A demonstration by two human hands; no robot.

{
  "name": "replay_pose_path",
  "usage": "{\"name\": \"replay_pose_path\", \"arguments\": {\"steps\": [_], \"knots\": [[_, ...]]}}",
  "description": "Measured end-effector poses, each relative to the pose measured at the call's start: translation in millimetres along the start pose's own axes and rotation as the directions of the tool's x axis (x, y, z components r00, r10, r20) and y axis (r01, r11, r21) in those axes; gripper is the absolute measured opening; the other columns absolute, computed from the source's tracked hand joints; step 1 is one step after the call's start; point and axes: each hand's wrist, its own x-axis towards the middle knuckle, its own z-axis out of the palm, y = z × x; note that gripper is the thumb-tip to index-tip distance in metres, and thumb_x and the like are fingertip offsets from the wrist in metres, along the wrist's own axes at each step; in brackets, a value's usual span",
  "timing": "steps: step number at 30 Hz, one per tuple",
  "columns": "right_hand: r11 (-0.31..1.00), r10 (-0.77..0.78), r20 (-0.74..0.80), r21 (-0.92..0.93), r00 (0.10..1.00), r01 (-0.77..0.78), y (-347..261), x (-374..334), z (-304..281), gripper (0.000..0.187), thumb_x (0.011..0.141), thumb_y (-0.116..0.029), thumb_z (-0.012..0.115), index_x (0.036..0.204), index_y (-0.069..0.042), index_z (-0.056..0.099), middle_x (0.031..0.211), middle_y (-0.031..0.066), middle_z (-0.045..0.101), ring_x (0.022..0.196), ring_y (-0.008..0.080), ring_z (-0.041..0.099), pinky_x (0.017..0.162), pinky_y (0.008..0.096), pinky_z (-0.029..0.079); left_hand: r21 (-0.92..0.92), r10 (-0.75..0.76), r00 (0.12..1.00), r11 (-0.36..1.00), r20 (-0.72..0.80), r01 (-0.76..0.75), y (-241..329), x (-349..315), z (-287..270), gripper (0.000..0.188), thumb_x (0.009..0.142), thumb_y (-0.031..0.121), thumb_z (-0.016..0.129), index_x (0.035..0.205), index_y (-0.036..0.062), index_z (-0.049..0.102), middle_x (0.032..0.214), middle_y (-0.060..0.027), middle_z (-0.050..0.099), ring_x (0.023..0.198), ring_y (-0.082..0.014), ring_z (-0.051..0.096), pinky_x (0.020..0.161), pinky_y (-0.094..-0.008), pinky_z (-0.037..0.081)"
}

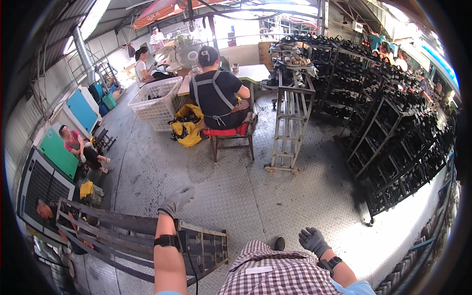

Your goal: Moving a large metal rack through a shoe factory floor.

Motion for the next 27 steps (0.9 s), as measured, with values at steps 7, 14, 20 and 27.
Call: {"name": "replay_pose_path", "arguments": {"steps": [7,14,20,27], "knots": [[1.0,-0.011,-0.017,-0.013,1.0,0.011,-1.0,1.6,-3.1,0.033,0.098,-0.033,0.047,0.126,-0.015,0.05,0.116,0.0085,0.059,0.102,0.0297,0.06,0.085,0.0478,0.051,-0.021,0.017,1.0,1.0,0.012,-0.017,1.1,-0.3,-0.2,0.055,0.09,0.046,0.059,0.129,0.008,0.058,0.099,-0.0033,0.064,0.086,-0.0132,0.055,0.078,-0.0281,0.045],[1.0,-0.008,0.015,0.003,1.0,0.008,-2.0,2.2,-3.7,0.035,0.097,-0.032,0.046,0.128,-0.015,0.048,0.118,0.0092,0.059,0.103,0.0295,0.059,0.085,0.0476,0.051,-0.058,0.025,1.0,0.998,0.015,-0.024,-7.6,6.5,-0.4,0.054,0.09,0.045,0.06,0.128,0.0079,0.058,0.101,-0.0046,0.064,0.088,-0.0137,0.056,0.08,-0.0274,0.045],[1.0,-0.018,0.028,0.013,0.999,0.017,-1.9,2.0,-5.9,0.037,0.097,-0.031,0.046,0.13,-0.015,0.047,0.122,0.0096,0.057,0.105,0.0297,0.058,0.085,0.0479,0.051,-0.057,0.03,0.999,0.998,0.017,-0.029,-9.7,6.5,-1.2,0.054,0.09,0.044,0.061,0.129,0.0073,0.057,0.102,-0.0054,0.064,0.089,-0.0138,0.056,0.08,-0.0269,0.045],[1.0,-0.007,0.015,-0.002,1.0,0.007,-2.4,-0.7,-4.3,0.041,0.099,-0.033,0.043,0.136,-0.016,0.044,0.13,0.0081,0.054,0.112,0.0287,0.056,0.089,0.0477,0.049,-0.051,0.019,0.999,0.999,0.026,-0.018,-9.1,7.2,-1.0,0.054,0.091,0.044,0.06,0.13,0.0061,0.056,0.104,-0.0057,0.064,0.09,-0.0137,0.057,0.081,-0.0269,0.045]]}}
